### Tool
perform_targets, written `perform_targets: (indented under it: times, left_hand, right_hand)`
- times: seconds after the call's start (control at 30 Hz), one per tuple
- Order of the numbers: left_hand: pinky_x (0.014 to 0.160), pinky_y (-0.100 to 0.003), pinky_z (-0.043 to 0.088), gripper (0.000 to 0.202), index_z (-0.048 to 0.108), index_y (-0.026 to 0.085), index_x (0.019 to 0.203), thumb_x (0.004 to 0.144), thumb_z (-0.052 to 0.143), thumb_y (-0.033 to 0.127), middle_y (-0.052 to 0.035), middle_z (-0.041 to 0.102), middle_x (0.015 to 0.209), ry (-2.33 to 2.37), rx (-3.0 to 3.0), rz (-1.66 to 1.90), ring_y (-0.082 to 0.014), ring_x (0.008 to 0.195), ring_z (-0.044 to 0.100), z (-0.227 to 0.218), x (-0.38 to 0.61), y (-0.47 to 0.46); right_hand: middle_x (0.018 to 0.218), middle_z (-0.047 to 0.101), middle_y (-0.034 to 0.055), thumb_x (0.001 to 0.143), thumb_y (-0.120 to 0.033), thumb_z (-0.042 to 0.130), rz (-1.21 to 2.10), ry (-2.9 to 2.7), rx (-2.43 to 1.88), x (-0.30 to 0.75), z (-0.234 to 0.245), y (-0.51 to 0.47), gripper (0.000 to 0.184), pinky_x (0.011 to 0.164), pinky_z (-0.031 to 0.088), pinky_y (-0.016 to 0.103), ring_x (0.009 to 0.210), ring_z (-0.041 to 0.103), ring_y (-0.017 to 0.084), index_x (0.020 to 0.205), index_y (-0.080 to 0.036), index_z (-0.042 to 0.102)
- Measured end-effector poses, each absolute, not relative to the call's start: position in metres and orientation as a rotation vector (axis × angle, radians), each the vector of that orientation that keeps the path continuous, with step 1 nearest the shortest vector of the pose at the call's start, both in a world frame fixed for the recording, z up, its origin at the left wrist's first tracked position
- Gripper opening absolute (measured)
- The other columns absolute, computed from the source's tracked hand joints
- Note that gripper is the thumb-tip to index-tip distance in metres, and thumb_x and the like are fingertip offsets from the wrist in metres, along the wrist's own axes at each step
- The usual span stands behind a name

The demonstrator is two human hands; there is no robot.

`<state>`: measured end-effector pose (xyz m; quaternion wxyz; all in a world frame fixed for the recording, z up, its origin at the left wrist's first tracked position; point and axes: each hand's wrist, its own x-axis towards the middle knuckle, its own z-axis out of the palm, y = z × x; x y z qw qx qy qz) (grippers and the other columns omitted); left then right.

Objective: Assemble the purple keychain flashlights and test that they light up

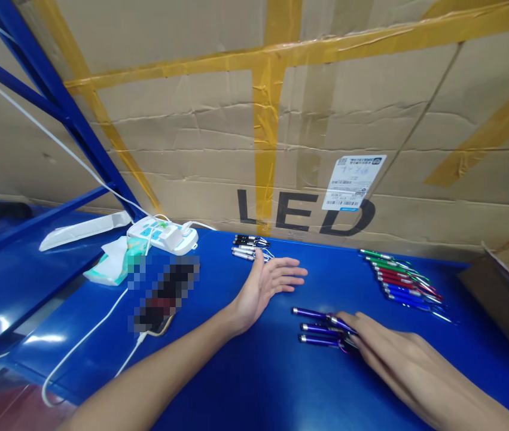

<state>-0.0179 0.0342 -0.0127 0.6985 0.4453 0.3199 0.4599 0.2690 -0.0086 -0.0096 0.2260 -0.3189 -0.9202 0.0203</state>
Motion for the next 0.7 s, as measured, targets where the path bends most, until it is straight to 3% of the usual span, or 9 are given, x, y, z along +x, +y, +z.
perform_targets:
  times: [0.27, 0.4, 0.7]
  left_hand:
    - [0.111, -0.047, 0.046, 0.095, 0.065, 0.014, 0.135, 0.098, 0.024, 0.092, -0.0210, 0.072, 0.141, 0.716, 1.011, 1.021, -0.0342, 0.129, 0.068, -0.013, -0.018, 0.035]
    - [0.112, -0.047, 0.045, 0.095, 0.066, 0.015, 0.135, 0.099, 0.024, 0.091, -0.0206, 0.072, 0.140, 0.715, 1.016, 1.023, -0.0339, 0.129, 0.068, -0.013, -0.019, 0.034]
    - [0.111, -0.049, 0.045, 0.099, 0.064, 0.015, 0.135, 0.092, 0.029, 0.097, -0.0222, 0.072, 0.141, 0.750, 1.015, 0.993, -0.0367, 0.129, 0.067, -0.014, -0.018, 0.038]
  right_hand:
    - [0.121, 0.084, 0.0089, 0.118, -0.030, 0.038, 0.042, -2.535, -0.883, 0.270, -0.012, -0.010, 0.036, 0.071, 0.070, 0.026, 0.088, 0.086, 0.020, 0.143, -0.021, 0.062]
    - [0.125, 0.083, 0.0102, 0.118, -0.031, 0.038, -0.013, -2.566, -0.890, 0.270, -0.011, -0.010, 0.038, 0.076, 0.070, 0.029, 0.093, 0.086, 0.022, 0.143, -0.021, 0.064]
    - [0.106, 0.086, 0.0087, 0.119, -0.031, 0.030, -0.075, -2.522, -0.880, 0.255, 0.010, -0.017, 0.040, 0.060, 0.065, 0.025, 0.075, 0.084, 0.020, 0.131, -0.021, 0.066]
